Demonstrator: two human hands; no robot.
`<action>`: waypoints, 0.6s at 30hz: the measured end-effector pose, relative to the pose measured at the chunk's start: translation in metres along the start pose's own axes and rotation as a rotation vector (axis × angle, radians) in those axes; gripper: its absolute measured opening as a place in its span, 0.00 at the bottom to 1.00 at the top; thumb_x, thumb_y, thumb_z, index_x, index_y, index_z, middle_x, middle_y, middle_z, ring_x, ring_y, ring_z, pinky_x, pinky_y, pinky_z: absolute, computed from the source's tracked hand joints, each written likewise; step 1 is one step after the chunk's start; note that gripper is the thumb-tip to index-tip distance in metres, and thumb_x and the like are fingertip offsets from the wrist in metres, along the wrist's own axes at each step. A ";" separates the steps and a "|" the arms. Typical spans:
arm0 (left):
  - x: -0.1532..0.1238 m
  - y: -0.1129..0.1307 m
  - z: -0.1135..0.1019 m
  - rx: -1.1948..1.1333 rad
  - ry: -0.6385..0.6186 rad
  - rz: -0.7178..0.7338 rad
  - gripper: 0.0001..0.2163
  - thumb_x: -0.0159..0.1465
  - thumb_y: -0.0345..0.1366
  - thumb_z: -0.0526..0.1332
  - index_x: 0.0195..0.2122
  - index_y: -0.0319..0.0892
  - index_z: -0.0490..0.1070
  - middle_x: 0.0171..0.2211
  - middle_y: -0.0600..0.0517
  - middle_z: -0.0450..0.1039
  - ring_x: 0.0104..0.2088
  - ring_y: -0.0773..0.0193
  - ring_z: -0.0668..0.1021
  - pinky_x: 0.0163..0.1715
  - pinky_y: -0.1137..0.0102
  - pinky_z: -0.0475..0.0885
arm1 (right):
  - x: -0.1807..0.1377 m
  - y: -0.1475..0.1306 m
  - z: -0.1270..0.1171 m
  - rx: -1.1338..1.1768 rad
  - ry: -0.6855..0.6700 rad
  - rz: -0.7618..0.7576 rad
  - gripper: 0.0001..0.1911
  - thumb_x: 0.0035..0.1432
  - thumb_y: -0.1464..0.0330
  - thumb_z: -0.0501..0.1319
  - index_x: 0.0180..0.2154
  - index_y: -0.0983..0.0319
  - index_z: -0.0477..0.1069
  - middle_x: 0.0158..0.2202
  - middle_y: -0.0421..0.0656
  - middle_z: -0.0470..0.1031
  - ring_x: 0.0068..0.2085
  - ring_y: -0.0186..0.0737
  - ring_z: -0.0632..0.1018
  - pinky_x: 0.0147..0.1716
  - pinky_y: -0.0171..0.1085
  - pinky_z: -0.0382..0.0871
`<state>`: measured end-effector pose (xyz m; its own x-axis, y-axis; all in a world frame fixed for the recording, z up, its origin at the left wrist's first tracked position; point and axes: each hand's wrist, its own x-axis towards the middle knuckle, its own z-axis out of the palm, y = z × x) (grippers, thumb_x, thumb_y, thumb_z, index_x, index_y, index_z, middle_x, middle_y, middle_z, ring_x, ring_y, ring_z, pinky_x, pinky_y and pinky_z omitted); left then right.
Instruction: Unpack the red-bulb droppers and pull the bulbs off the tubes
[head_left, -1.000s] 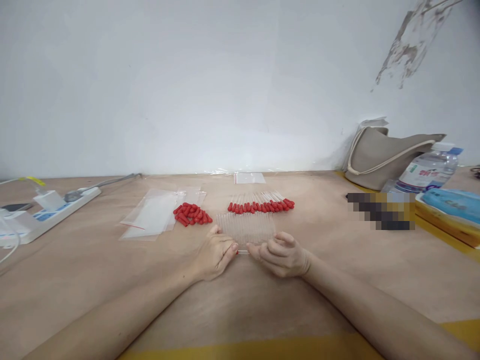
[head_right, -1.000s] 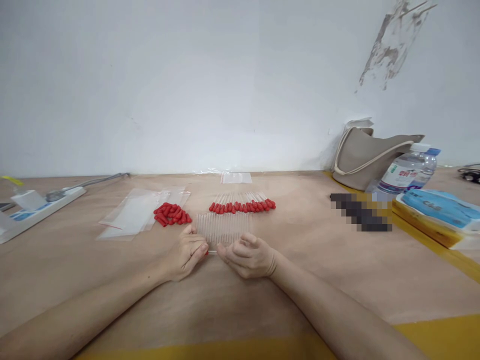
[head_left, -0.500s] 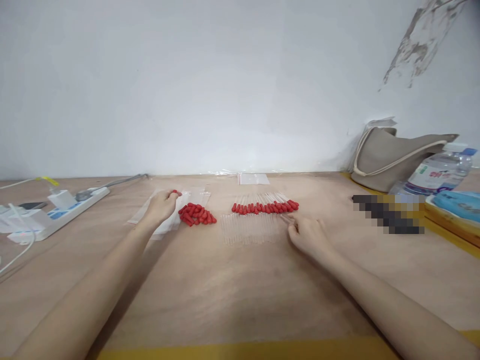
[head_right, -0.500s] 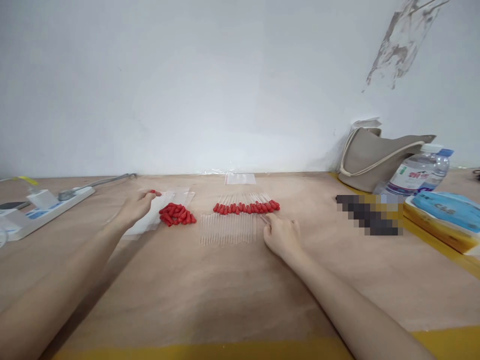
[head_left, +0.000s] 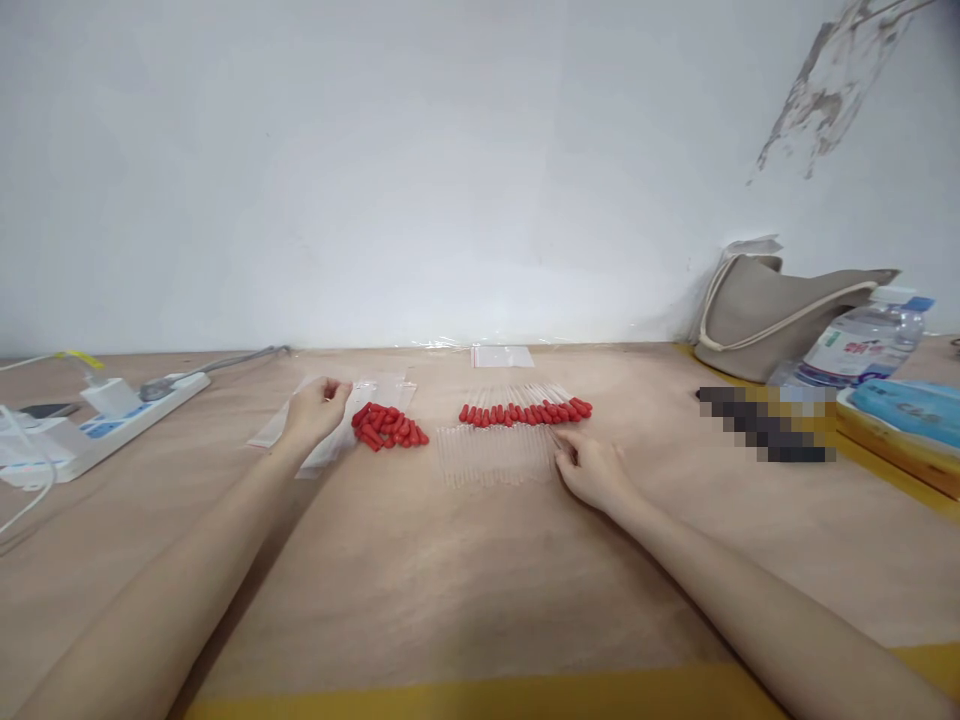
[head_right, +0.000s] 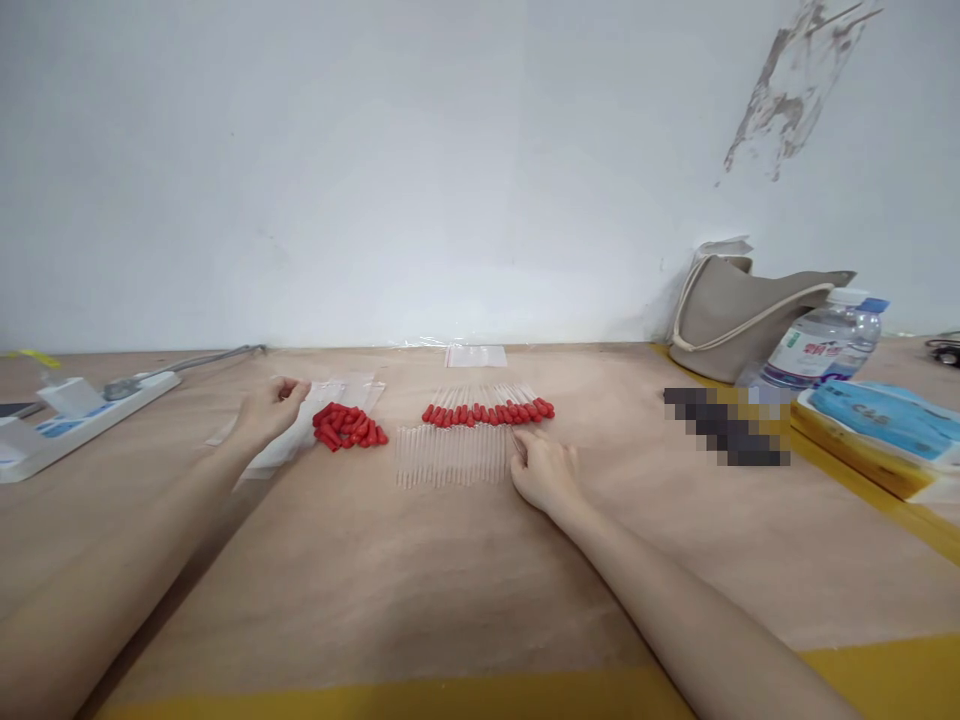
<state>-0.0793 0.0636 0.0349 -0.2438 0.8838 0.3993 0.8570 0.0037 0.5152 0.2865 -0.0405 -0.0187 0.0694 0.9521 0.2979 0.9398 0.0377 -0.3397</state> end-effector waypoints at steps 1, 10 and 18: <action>-0.002 0.004 -0.003 -0.005 0.045 0.018 0.14 0.58 0.44 0.51 0.32 0.40 0.68 0.32 0.49 0.73 0.33 0.60 0.74 0.30 0.70 0.65 | 0.000 0.000 0.001 0.014 -0.005 0.001 0.18 0.52 0.69 0.50 0.45 0.58 0.69 0.37 0.45 0.74 0.39 0.45 0.72 0.35 0.39 0.57; -0.047 0.069 0.008 -0.073 0.037 0.463 0.08 0.56 0.40 0.56 0.31 0.42 0.69 0.31 0.53 0.72 0.33 0.63 0.72 0.31 0.71 0.65 | 0.003 0.004 0.003 0.079 -0.017 0.023 0.15 0.54 0.65 0.51 0.42 0.57 0.70 0.35 0.42 0.73 0.38 0.41 0.71 0.34 0.38 0.55; -0.075 0.166 0.078 -0.064 -0.375 0.614 0.07 0.55 0.39 0.58 0.29 0.41 0.70 0.31 0.49 0.72 0.35 0.61 0.72 0.34 0.69 0.65 | 0.006 0.006 0.002 0.108 -0.051 0.081 0.14 0.55 0.66 0.49 0.38 0.56 0.72 0.37 0.42 0.75 0.40 0.45 0.72 0.38 0.42 0.56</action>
<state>0.1167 0.0347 0.0318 0.4554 0.8187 0.3498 0.7585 -0.5626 0.3290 0.2921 -0.0338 -0.0205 0.1242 0.9674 0.2208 0.8903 -0.0104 -0.4553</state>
